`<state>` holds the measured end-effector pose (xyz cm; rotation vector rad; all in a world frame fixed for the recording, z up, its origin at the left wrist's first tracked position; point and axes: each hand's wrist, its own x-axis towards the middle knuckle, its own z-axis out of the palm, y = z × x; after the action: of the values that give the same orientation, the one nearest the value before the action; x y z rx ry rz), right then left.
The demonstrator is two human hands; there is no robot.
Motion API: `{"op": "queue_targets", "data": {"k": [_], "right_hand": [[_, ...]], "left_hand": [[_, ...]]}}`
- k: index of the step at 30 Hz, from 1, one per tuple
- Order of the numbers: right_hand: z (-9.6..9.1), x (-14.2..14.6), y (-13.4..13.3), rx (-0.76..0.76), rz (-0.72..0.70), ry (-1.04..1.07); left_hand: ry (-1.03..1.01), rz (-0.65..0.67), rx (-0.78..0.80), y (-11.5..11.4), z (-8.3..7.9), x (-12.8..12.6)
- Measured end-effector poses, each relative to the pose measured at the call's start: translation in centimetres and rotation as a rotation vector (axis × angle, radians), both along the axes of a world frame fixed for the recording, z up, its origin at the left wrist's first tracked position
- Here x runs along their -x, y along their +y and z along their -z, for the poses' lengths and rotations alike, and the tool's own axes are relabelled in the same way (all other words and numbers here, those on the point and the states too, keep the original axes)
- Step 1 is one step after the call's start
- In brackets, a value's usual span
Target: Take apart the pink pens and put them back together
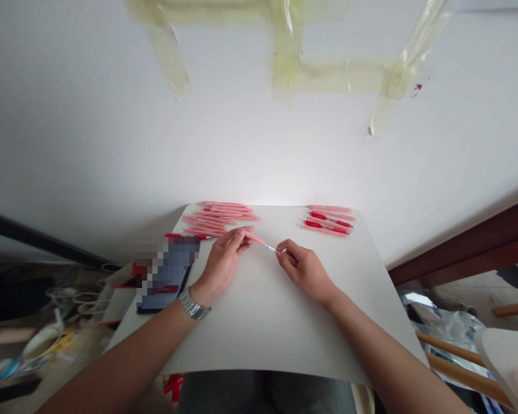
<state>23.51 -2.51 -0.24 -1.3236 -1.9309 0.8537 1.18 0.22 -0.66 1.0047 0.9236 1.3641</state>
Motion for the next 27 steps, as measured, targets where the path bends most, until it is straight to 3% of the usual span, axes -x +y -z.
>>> {"op": "queue_targets", "data": {"k": [11, 21, 27], "right_hand": [[-0.2, 0.1, 0.0, 0.027, 0.000, 0.030], [-0.3, 0.1, 0.0, 0.007, 0.024, 0.057], [0.0, 0.0, 0.1, 0.000, 0.032, 0.070]], "left_hand": [[-0.009, -0.058, -0.020, 0.8, 0.6, 0.8], [0.449, -0.027, -0.115, 0.6, -0.9, 1.6], [0.651, -0.013, -0.227, 0.7, -0.7, 1.9]]}}
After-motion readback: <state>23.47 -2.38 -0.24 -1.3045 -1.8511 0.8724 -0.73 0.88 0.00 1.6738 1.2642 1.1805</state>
